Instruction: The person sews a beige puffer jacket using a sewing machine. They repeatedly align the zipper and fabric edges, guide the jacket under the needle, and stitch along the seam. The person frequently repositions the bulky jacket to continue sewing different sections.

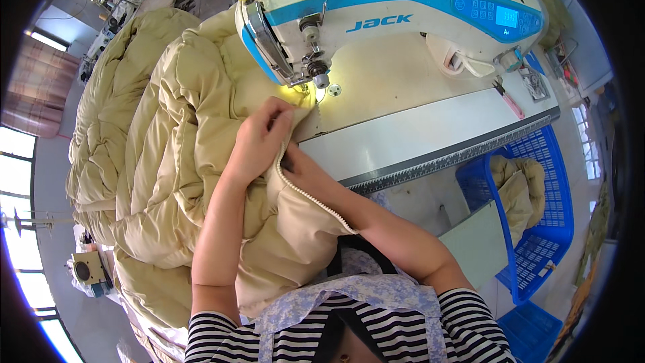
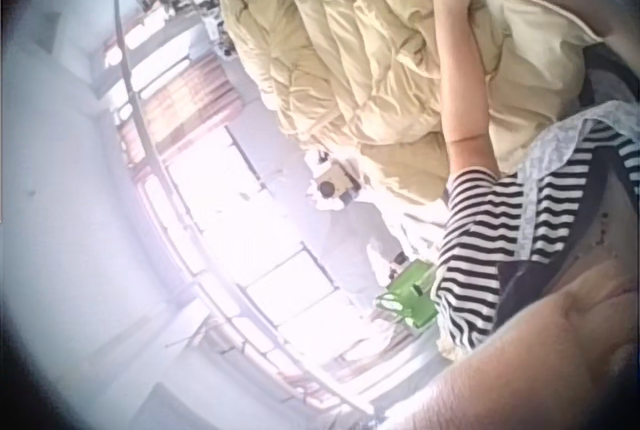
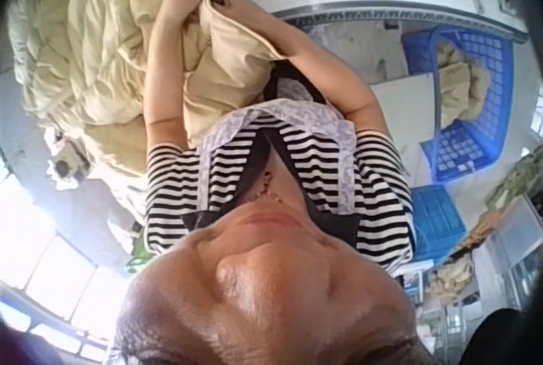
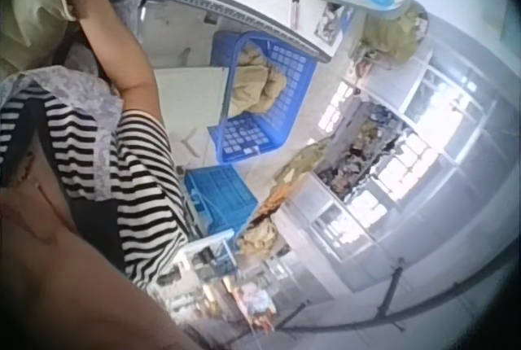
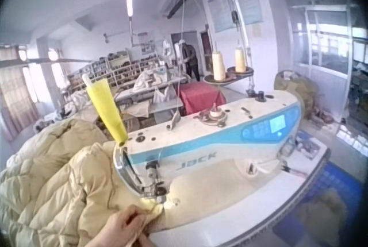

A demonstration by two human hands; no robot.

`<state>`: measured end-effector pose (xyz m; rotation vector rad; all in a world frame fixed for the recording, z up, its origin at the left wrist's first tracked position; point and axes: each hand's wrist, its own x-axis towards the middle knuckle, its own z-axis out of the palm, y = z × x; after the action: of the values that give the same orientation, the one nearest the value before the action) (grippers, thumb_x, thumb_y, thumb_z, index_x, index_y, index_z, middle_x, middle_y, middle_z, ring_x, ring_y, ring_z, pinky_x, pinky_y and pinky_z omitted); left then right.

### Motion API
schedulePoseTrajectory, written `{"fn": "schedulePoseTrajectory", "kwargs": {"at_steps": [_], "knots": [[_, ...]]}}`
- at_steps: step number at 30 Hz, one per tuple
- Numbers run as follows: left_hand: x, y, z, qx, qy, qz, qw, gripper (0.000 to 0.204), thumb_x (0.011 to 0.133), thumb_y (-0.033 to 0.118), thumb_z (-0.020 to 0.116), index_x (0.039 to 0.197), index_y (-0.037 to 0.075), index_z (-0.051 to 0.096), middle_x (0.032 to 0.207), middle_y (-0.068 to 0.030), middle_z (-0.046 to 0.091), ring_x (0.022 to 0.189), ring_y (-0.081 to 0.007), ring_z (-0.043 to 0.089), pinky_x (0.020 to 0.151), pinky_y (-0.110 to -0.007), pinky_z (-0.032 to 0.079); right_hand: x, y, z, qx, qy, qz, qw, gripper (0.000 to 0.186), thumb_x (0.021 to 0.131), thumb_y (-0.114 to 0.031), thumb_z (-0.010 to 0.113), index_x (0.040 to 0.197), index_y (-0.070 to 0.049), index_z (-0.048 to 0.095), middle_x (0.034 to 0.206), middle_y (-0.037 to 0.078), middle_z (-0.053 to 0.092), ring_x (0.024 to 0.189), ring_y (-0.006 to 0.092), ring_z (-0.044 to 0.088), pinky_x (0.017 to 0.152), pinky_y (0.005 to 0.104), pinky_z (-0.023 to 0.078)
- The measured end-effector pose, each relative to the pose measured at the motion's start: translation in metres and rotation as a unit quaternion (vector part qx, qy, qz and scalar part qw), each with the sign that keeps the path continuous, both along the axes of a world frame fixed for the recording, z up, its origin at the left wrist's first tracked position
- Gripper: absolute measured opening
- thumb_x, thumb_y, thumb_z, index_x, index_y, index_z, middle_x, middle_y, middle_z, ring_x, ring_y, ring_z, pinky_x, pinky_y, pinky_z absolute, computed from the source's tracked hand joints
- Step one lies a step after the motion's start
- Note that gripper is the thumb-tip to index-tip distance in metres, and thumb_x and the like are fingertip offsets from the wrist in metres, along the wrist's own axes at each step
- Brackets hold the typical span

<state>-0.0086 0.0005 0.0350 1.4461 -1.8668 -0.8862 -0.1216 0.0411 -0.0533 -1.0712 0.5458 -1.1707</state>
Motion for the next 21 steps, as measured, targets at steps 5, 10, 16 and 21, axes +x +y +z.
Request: {"fn": "schedulePoseTrajectory", "kwargs": {"at_steps": [5, 10, 16, 21], "knots": [[-0.026, 0.01, 0.001, -0.092, -0.32, -0.125, 0.934, 0.019, 0.097, 0.019, 0.065, 0.107, 0.002, 0.066, 0.1, -0.0161, 0.071, 0.085, -0.0295, 0.069, 0.075, -0.038, 0.056, -0.037, 0.014, 0.031, -0.083, 0.241, 0.172, 0.952, 0.04, 0.091, -0.015, 0.069, 0.128, -0.004, 0.059, 0.118, 0.023, 0.067, 0.106, 0.0384, 0.067, 0.088, 0.0441, 0.056], [-0.036, 0.043, -0.021, -0.266, -0.223, -0.07, 0.935, 0.013, 0.094, 0.016, 0.065, 0.091, 0.003, 0.063, 0.105, -0.0165, 0.07, 0.088, -0.0327, 0.068, 0.075, -0.041, 0.059, -0.125, 0.011, 0.062, -0.176, 0.441, -0.044, 0.879, 0.017, 0.083, -0.007, 0.076, 0.098, -0.005, 0.069, 0.095, 0.013, 0.071, 0.08, 0.0327, 0.07, 0.071, 0.0376, 0.057], [-0.023, 0.052, -0.021, -0.105, -0.143, -0.053, 0.983, 0.014, 0.094, 0.01, 0.064, 0.103, -0.001, 0.068, 0.112, -0.0177, 0.069, 0.091, -0.0362, 0.068, 0.08, -0.043, 0.057, -0.115, -0.037, 0.036, -0.519, 0.423, -0.064, 0.74, 0.019, 0.08, -0.003, 0.074, 0.096, -0.003, 0.063, 0.105, 0.008, 0.061, 0.103, 0.0274, 0.063, 0.082, 0.0374, 0.057], [-0.016, 0.037, -0.003, -0.092, -0.189, -0.096, 0.973, 0.013, 0.092, 0.007, 0.063, 0.1, -0.002, 0.068, 0.111, -0.017, 0.067, 0.088, -0.0359, 0.068, 0.078, -0.043, 0.057, -0.118, -0.039, 0.028, -0.548, 0.453, -0.032, 0.702, 0.025, 0.075, -0.004, 0.076, 0.097, -0.003, 0.062, 0.096, 0.008, 0.06, 0.098, 0.0268, 0.063, 0.082, 0.0372, 0.057]]}}
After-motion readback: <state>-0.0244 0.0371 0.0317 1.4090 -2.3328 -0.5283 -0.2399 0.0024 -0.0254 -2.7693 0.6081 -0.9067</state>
